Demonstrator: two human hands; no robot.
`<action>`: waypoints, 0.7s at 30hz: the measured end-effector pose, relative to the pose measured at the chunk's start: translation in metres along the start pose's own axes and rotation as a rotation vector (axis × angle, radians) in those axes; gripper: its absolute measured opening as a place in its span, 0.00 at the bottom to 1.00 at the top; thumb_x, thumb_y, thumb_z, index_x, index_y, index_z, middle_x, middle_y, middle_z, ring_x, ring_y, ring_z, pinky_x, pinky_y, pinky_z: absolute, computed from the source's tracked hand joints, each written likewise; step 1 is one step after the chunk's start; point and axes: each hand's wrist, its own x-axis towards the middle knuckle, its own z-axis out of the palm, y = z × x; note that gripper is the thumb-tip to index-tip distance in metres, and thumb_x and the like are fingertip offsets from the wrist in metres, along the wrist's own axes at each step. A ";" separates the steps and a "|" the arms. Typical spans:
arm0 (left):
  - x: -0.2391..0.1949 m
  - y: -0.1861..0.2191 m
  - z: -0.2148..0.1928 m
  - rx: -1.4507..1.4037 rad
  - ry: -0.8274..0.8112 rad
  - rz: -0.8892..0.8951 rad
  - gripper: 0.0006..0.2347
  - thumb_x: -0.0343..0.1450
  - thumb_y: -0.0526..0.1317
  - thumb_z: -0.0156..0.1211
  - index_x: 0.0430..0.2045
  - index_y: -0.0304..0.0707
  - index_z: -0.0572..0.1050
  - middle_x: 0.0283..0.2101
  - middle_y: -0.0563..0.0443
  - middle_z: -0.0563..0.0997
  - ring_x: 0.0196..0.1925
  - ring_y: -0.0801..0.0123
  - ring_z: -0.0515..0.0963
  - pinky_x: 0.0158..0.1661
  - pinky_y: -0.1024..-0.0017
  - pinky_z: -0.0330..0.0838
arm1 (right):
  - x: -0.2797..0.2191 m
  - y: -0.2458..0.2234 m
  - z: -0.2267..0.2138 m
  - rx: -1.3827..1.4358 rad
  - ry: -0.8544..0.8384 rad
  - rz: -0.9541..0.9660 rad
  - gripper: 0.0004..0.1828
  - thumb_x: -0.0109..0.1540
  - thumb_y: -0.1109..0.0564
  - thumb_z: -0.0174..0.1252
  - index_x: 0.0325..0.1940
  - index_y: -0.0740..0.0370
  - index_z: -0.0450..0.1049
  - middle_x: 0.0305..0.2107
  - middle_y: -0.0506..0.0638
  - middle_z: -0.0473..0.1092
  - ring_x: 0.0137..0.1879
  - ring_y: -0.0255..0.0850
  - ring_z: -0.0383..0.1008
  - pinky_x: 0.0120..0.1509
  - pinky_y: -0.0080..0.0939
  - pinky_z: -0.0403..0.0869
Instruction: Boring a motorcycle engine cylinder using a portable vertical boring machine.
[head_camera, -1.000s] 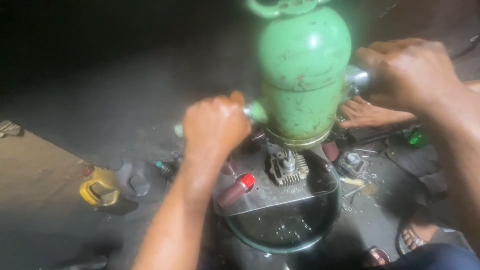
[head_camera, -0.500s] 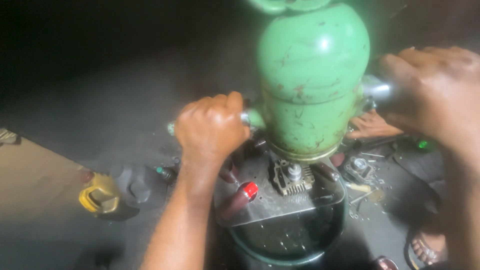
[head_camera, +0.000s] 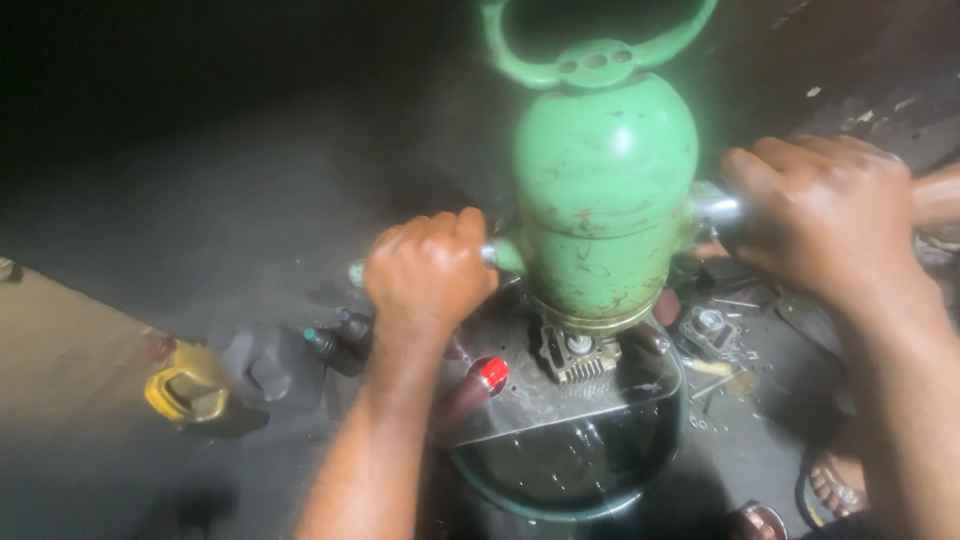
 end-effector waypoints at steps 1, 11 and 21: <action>-0.002 0.006 -0.001 -0.003 -0.001 0.002 0.06 0.52 0.34 0.60 0.13 0.45 0.68 0.18 0.53 0.73 0.20 0.60 0.76 0.24 0.63 0.71 | 0.002 0.004 0.005 -0.001 -0.002 0.002 0.14 0.49 0.50 0.69 0.33 0.55 0.74 0.25 0.48 0.70 0.34 0.46 0.76 0.39 0.48 0.75; -0.002 0.031 -0.020 0.100 -0.215 -0.104 0.02 0.58 0.35 0.61 0.15 0.45 0.76 0.17 0.47 0.79 0.19 0.57 0.82 0.21 0.60 0.75 | 0.025 0.039 0.032 0.081 -0.221 -0.102 0.18 0.49 0.53 0.66 0.43 0.52 0.77 0.32 0.49 0.75 0.39 0.50 0.78 0.39 0.51 0.76; 0.030 0.006 -0.035 0.011 -0.245 -0.047 0.01 0.60 0.37 0.62 0.17 0.43 0.77 0.18 0.44 0.80 0.20 0.53 0.83 0.22 0.57 0.76 | 0.030 0.025 -0.019 -0.021 -0.127 -0.036 0.16 0.48 0.51 0.69 0.37 0.53 0.75 0.29 0.47 0.73 0.39 0.49 0.78 0.40 0.50 0.76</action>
